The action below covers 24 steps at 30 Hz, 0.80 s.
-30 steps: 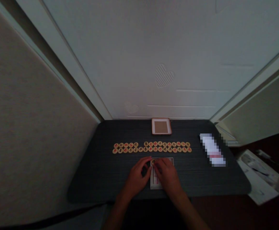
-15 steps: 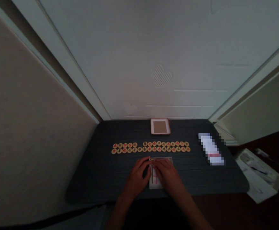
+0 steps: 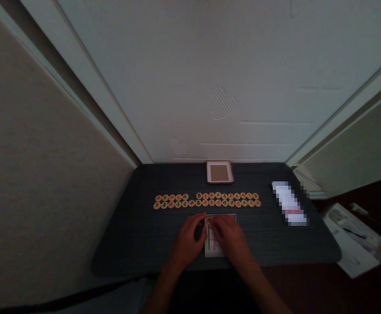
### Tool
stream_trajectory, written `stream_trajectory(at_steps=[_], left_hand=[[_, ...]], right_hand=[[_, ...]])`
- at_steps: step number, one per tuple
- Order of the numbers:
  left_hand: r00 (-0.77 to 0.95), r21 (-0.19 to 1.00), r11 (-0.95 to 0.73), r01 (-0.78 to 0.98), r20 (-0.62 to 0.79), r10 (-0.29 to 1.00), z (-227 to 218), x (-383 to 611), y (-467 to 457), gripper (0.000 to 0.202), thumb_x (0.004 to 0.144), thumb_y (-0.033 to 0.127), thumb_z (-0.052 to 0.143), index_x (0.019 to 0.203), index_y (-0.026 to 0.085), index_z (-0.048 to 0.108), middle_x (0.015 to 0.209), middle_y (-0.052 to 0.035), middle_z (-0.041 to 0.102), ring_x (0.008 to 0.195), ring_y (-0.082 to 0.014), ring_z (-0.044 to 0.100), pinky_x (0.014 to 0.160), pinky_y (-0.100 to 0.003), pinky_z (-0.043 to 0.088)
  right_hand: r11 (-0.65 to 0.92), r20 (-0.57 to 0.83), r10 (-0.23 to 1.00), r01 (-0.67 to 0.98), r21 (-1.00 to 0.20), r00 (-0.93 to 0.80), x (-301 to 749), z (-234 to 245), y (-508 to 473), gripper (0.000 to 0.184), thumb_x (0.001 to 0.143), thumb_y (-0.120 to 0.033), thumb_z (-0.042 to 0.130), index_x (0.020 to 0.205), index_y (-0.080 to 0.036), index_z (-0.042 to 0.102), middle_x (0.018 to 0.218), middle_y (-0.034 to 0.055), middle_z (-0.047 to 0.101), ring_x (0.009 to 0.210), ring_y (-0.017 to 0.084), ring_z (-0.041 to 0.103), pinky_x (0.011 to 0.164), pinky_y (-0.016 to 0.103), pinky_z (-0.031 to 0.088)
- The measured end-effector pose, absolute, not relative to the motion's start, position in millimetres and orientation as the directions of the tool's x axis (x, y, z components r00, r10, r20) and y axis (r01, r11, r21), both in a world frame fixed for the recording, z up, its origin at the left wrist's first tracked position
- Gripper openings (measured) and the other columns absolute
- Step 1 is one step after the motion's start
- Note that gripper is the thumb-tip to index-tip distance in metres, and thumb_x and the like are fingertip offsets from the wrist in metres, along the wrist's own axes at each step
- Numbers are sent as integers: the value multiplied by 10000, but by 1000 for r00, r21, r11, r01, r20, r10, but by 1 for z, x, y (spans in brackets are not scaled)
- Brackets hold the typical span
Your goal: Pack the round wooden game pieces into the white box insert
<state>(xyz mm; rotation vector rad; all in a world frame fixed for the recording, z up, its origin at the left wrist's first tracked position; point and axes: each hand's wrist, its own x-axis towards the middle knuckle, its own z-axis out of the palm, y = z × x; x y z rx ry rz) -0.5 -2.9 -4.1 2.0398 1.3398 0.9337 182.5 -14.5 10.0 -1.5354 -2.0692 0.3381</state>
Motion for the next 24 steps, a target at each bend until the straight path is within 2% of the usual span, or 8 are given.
stream_trajectory(at_steps=[7,19,24], left_hand=[[287,758,-363,542,238,928,-3,-1,-3,309,943,175,548,1235,265,592,1297,-66,662,1186,-224,623,1070,-471,499],[275,758,-370,537,257,926,-4,-1,-3,275,942,178,560,1197,255,628,1283,-71,673,1181,-222,634,1035,-437,524],[270,764,-366,532,257,928,-2,-1,-3,246,956,206,555,1185,251,632,1284,-68,677,1171,-216,644,1028,-423,530]], right_hand=[[322,266,940,806,-496,-212,181,10,-11,122,930,-120,609,951,-229,658,949,48,731,923,240,682,864,374,527],[320,250,945,765,-559,-213,182,12,-12,151,968,-148,578,1046,-231,678,1016,60,737,983,247,681,915,398,535],[340,304,933,738,-583,-190,187,12,-19,130,984,-191,561,1027,-227,678,1024,68,726,976,242,675,912,400,546]])
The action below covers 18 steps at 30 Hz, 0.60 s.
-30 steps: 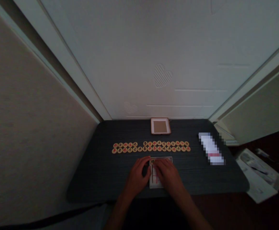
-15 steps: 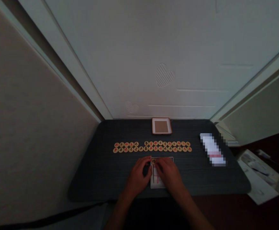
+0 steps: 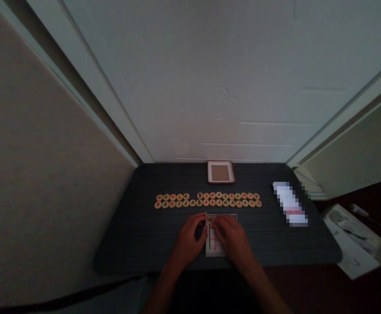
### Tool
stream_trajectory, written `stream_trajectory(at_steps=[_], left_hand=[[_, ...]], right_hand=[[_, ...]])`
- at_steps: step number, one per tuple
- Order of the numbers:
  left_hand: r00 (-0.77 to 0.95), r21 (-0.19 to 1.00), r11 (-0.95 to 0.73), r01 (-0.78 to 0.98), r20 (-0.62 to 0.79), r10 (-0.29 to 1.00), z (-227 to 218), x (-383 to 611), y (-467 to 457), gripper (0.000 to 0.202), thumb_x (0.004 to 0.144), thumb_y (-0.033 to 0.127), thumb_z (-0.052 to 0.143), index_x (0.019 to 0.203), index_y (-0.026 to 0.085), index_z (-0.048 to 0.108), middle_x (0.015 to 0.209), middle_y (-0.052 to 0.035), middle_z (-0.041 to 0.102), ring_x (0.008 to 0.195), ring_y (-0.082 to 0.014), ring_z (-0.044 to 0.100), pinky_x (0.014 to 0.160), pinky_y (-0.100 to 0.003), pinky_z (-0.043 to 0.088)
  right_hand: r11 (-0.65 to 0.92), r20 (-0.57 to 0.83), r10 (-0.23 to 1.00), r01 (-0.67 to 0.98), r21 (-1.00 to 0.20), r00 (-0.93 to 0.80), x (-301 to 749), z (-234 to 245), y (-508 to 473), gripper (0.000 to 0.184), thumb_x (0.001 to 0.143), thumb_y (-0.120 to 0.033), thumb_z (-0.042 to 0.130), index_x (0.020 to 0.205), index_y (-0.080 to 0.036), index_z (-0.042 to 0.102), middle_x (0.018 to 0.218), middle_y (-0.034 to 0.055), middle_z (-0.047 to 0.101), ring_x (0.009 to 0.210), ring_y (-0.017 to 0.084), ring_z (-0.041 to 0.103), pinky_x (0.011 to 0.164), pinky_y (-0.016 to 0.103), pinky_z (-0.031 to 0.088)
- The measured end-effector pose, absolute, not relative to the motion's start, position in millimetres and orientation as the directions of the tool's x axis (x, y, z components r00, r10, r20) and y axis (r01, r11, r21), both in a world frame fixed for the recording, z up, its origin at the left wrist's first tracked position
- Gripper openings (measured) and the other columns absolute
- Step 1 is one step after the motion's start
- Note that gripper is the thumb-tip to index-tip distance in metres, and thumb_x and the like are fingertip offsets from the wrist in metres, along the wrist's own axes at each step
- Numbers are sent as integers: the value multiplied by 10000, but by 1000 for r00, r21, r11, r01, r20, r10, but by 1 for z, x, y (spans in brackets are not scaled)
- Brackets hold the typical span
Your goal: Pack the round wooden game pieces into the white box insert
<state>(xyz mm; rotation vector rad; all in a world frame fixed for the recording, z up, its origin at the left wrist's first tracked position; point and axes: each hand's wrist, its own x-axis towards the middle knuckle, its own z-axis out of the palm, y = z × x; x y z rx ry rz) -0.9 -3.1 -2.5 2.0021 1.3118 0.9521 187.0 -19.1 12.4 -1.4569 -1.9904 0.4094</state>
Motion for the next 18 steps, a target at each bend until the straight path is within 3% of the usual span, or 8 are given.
stream_trajectory(at_steps=[5,9,15,18], left_hand=[[264,773,-353,528,246,933,0,-1,-3,234,968,228,543,1182,256,632,1276,-74,679,1164,-223,647,999,-419,545],[237,778,-308,547,208,949,0,0,-3,286,967,261,554,1248,260,611,1242,-74,686,1041,-209,676,941,-398,563],[188,764,-248,596,168,968,4,8,3,398,925,295,600,1322,265,579,976,-22,703,848,-186,684,855,-359,567],[202,732,-254,633,160,966,9,13,7,391,894,309,634,1282,268,612,957,-15,705,810,-188,677,814,-342,558]], right_hand=[[326,397,915,706,-629,-69,203,13,-27,154,1000,-242,535,1031,-237,686,997,76,722,951,238,670,895,406,557],[246,441,891,708,-662,103,222,10,-29,159,991,-280,546,1026,-227,692,993,87,717,950,242,666,872,409,558],[117,367,898,672,-731,243,240,-2,-31,211,982,-342,553,1023,-209,711,934,81,712,796,213,662,685,331,558],[121,347,910,656,-745,226,242,-6,-32,222,980,-345,556,1055,-206,712,962,85,715,810,211,667,687,324,562]])
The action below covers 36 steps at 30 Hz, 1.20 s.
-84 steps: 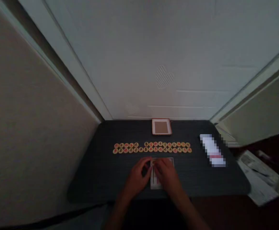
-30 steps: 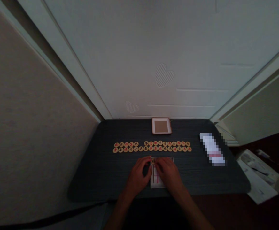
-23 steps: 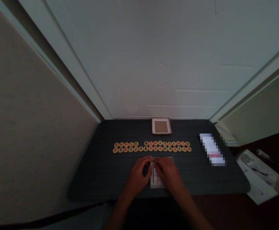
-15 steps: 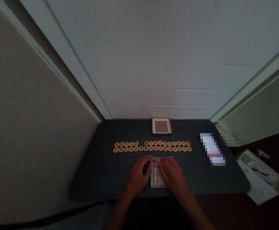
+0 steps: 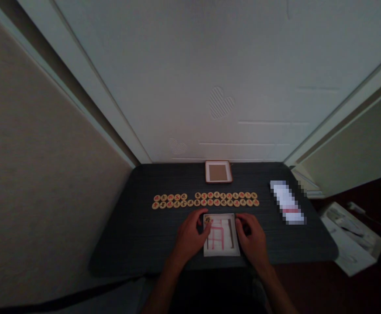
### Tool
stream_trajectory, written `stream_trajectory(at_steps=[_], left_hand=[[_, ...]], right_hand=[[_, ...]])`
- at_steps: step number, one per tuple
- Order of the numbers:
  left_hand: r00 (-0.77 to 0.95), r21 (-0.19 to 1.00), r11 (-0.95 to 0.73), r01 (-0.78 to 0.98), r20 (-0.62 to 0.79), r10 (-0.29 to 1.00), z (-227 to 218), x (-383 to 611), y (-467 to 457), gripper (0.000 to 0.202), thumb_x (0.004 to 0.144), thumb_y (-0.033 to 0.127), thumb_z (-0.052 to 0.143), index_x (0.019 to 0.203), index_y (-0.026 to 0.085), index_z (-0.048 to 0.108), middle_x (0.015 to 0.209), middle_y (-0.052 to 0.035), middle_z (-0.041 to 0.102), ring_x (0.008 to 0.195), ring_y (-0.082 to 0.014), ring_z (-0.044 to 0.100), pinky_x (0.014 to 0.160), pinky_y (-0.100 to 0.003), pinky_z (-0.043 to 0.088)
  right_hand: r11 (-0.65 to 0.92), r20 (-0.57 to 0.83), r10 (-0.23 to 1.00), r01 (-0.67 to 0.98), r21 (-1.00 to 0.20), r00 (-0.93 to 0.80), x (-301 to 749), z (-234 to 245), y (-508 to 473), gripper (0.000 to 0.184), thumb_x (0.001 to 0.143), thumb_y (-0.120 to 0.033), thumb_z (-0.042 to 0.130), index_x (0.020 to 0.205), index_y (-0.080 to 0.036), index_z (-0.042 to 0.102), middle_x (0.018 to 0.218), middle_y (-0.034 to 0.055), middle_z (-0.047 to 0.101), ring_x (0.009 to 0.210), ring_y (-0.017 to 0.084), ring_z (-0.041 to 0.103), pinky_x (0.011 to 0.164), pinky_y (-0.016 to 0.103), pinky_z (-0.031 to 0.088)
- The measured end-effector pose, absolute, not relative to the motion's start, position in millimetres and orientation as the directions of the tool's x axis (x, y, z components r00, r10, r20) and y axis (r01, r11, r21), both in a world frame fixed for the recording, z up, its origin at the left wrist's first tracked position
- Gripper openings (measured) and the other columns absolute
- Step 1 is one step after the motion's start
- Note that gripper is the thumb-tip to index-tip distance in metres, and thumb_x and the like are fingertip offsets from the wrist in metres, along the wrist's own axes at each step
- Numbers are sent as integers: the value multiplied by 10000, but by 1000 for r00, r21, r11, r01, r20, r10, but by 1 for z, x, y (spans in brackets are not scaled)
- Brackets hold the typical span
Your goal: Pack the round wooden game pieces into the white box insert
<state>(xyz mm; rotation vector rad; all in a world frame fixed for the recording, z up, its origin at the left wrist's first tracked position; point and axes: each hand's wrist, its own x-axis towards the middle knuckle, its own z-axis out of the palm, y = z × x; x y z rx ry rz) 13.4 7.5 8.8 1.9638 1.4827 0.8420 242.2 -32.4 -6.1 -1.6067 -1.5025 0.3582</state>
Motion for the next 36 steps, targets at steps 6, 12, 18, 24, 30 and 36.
stream_trajectory(at_steps=[6,12,18,24,30,36], left_hand=[[215,700,-260,665,154,964,13,19,10,334,883,291,639,1217,281,653,1026,-19,726,794,-191,668,756,-328,543],[209,694,-255,673,152,966,11,20,10,331,879,271,639,1210,287,644,1029,-8,720,780,-180,651,749,-319,533],[218,683,-253,685,139,966,9,19,9,329,877,266,641,1206,284,639,981,-8,703,814,-188,650,746,-314,527],[205,688,-250,681,149,967,8,20,9,312,874,249,637,1184,284,648,1008,-4,707,812,-182,648,762,-315,522],[208,696,-234,679,124,970,12,20,9,300,893,283,628,1192,277,645,1005,-11,702,835,-189,647,776,-318,520],[216,703,-221,676,97,972,13,20,8,326,893,269,626,1220,273,630,1052,-7,700,863,-179,648,810,-310,512]], right_hand=[[158,352,919,651,-742,178,241,-5,-32,229,979,-341,557,1093,-216,711,1003,94,722,875,225,685,748,345,578],[177,369,913,646,-742,173,240,-4,-32,219,981,-339,554,1066,-218,716,997,91,725,879,223,690,761,346,585],[166,344,924,640,-750,164,240,-7,-33,213,985,-324,557,1099,-222,707,1009,87,719,887,221,684,779,350,578],[152,319,934,633,-759,158,240,-5,-34,202,987,-321,556,1086,-224,703,976,69,721,849,209,684,751,330,571],[155,317,936,632,-759,151,240,-6,-34,200,984,-318,562,1080,-223,709,946,62,726,825,203,686,740,320,567],[144,312,936,632,-762,162,240,-5,-35,194,975,-305,569,1066,-224,720,958,63,734,851,208,692,759,319,559]])
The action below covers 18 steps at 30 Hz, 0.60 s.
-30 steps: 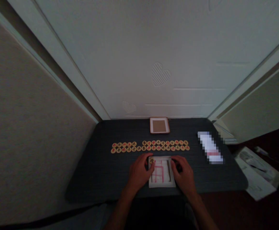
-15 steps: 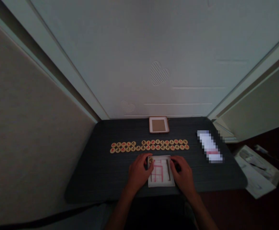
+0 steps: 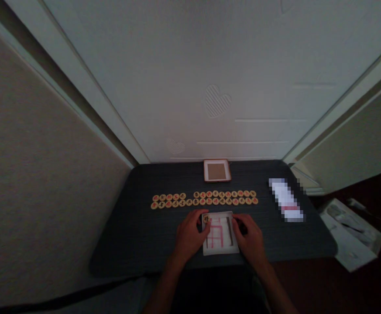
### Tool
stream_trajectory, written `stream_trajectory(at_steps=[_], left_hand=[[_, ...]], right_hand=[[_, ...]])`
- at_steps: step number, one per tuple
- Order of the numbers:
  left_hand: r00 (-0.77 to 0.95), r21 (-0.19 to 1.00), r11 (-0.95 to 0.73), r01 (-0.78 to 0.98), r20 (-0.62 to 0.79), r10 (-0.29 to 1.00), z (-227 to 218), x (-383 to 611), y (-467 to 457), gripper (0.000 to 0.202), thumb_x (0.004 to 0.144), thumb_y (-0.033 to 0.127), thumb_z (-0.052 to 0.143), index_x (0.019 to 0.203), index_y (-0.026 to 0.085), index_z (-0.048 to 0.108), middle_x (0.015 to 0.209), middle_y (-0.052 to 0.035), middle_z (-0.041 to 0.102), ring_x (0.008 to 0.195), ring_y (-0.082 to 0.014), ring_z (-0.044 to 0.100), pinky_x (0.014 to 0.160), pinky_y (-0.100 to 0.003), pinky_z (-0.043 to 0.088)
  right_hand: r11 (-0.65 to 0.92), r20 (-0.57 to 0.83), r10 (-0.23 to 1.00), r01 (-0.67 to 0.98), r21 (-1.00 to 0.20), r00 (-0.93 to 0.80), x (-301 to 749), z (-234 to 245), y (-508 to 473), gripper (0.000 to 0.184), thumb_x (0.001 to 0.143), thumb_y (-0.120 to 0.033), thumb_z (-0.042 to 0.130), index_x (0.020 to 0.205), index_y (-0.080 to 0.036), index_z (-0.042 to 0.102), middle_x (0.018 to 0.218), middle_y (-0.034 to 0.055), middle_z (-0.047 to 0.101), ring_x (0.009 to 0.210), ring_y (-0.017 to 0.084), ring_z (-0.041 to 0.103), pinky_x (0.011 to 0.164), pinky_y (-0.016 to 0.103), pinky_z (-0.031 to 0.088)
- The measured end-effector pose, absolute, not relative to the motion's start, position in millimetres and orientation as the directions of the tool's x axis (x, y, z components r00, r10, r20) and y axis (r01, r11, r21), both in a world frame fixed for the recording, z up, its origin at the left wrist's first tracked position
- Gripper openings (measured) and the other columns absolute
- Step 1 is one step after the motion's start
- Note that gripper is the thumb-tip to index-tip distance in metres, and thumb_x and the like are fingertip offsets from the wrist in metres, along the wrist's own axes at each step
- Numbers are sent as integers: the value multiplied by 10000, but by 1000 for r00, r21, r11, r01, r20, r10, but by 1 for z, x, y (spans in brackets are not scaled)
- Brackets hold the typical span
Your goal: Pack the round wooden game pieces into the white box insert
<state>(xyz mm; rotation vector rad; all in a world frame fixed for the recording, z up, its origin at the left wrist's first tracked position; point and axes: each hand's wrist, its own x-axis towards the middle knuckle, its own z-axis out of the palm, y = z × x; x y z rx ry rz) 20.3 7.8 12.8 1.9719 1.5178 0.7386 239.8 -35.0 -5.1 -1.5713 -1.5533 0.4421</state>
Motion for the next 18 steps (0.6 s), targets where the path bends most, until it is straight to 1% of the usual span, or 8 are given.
stream_trajectory(at_steps=[5,11,14,16,18], left_hand=[[205,705,-200,681,78,976,12,21,7,335,877,244,639,1210,275,640,1041,-3,701,884,-179,640,824,-306,504],[214,685,-196,701,59,975,13,20,6,311,885,262,638,1194,283,660,985,-6,710,882,-197,655,833,-334,513],[247,692,-225,686,69,967,14,21,5,295,899,267,628,1191,283,657,1047,-10,724,925,-204,665,917,-371,507],[276,698,-258,668,90,957,15,22,4,278,909,261,616,1184,282,655,1116,-9,729,1000,-212,665,1014,-405,473],[290,699,-278,659,104,951,16,23,4,265,912,246,607,1170,282,656,1153,-7,731,1059,-220,659,1056,-423,453]], right_hand=[[142,310,936,627,-766,167,240,-4,-35,179,970,-294,573,1041,-233,726,947,55,738,851,210,691,762,317,551],[142,317,930,615,-775,185,240,-5,-36,175,972,-302,575,1036,-236,724,947,55,740,854,212,696,758,319,552],[132,313,929,613,-779,198,241,-7,-37,170,972,-299,578,1038,-234,721,954,57,734,859,211,690,758,320,552],[130,318,925,611,-781,210,241,-8,-37,169,971,-300,582,1044,-229,717,957,63,728,855,211,685,746,320,554],[132,330,917,613,-779,222,241,-9,-37,174,968,-305,589,1058,-223,713,973,72,724,853,212,682,741,323,558]])
